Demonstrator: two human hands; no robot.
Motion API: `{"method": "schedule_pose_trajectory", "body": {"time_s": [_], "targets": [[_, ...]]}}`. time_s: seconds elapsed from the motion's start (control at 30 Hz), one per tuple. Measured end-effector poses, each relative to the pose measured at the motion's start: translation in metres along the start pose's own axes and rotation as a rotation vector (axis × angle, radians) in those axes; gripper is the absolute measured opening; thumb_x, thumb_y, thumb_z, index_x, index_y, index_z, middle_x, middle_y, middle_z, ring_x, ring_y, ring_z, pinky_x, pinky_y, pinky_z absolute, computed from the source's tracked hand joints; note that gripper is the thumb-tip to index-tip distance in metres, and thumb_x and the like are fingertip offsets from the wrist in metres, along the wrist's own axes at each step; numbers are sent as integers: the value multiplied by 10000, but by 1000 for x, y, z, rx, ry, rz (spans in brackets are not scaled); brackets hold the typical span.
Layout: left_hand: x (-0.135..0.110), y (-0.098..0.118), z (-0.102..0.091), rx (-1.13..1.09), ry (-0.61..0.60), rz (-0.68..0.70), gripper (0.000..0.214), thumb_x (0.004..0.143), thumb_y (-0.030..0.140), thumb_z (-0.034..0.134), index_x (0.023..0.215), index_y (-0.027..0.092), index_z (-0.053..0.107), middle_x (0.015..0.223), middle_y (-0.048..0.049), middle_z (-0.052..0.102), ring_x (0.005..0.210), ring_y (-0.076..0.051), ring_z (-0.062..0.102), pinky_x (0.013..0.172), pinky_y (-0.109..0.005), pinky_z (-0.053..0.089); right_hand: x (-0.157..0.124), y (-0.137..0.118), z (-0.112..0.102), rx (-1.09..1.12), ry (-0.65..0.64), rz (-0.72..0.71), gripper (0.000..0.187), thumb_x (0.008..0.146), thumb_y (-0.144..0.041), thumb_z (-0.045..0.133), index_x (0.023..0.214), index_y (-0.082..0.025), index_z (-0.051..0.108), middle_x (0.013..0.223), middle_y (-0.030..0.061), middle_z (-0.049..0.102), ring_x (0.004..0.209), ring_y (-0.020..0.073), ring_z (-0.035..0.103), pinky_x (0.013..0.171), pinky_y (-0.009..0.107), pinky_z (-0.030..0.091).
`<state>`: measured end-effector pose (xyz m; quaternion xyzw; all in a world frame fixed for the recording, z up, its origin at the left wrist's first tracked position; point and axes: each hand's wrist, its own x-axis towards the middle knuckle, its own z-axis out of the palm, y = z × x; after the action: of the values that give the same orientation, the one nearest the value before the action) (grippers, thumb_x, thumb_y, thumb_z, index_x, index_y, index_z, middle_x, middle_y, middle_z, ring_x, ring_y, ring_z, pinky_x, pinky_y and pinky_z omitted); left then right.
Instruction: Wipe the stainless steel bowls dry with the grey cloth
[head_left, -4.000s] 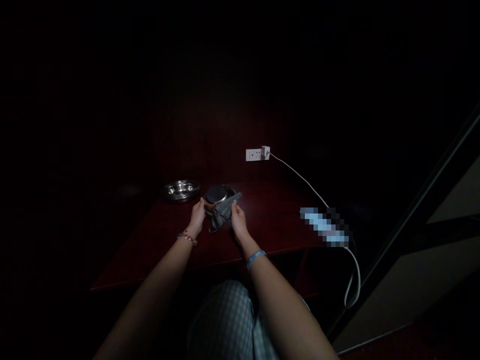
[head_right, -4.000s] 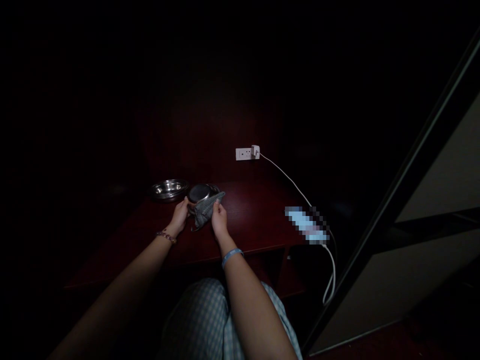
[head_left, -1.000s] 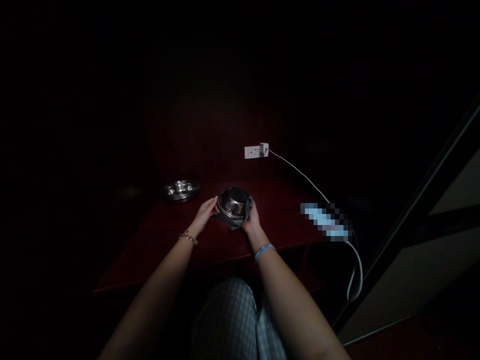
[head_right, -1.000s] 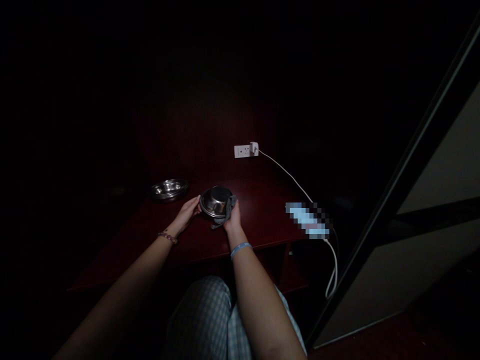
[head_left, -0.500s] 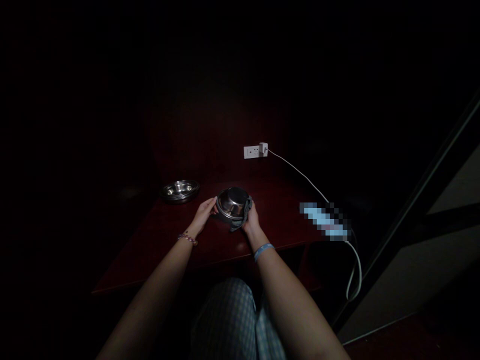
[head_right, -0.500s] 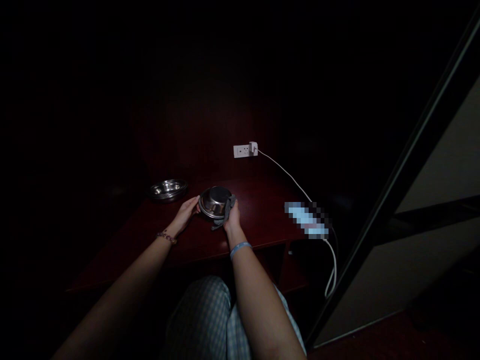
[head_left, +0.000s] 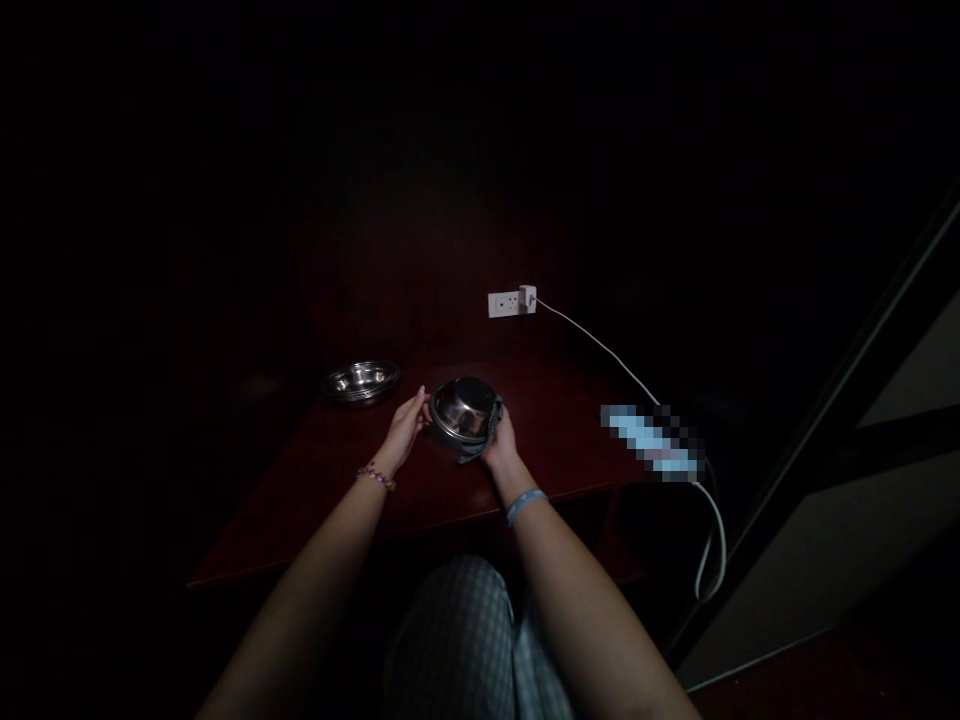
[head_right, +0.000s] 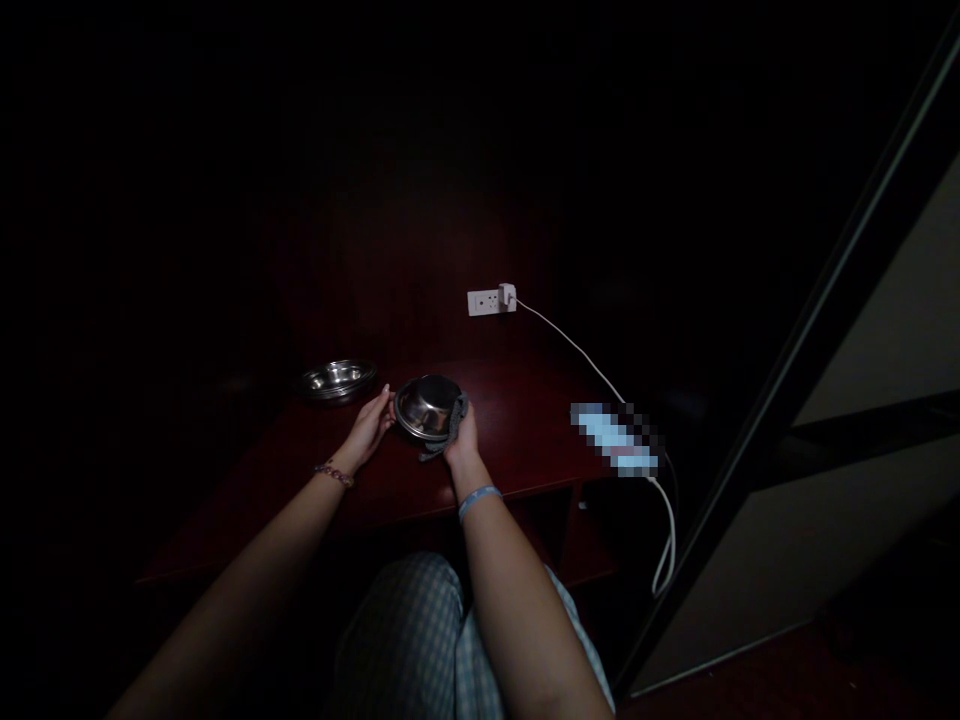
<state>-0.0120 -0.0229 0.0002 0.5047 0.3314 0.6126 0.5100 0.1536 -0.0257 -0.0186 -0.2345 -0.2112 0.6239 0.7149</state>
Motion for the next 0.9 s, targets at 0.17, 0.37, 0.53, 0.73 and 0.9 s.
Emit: {"method": "schedule_pose_trajectory", "body": {"time_s": [0.17, 0.37, 0.53, 0.73, 0.9], "targets": [[-1, 1, 2, -26, 21, -50, 517, 750, 682, 884, 855, 190, 763, 801, -18, 748, 751, -155, 649, 691, -257, 480, -6, -6, 1, -38, 59, 125, 297, 1010, -404, 521, 844, -259, 720, 761, 21, 808, 848, 251, 787, 979, 437, 664], [-3, 1, 3, -25, 30, -48, 500, 723, 657, 904, 899, 201, 797, 926, -52, 803, 844, -190, 684, 712, -264, 493, -6, -6, 2, -42, 64, 80, 297, 1014, -392, 515, 842, -265, 721, 735, 14, 795, 833, 238, 779, 949, 403, 667], [-3, -1, 4, -36, 0, -35, 509, 721, 662, 905, 913, 202, 803, 904, -48, 788, 821, -187, 670, 682, -264, 492, -5, -5, 0, -14, 22, 91, 303, 1004, -416, 512, 829, -269, 710, 752, 20, 807, 888, 248, 791, 969, 422, 665], [-3, 0, 5, -66, -28, -21, 479, 716, 628, 919, 922, 210, 809, 895, -38, 773, 812, -178, 653, 676, -257, 487, -8, -10, -2, 11, 16, 128, 264, 990, -415, 554, 819, -273, 697, 797, 3, 820, 792, 232, 777, 959, 423, 667], [-3, 3, 5, -42, -26, -18, 414, 745, 590, 902, 830, 210, 762, 761, -7, 689, 723, -158, 592, 638, -261, 441, -11, -12, 1, 46, 65, 135, 256, 996, -392, 537, 842, -275, 705, 774, -5, 813, 854, 239, 786, 976, 424, 662]]}}
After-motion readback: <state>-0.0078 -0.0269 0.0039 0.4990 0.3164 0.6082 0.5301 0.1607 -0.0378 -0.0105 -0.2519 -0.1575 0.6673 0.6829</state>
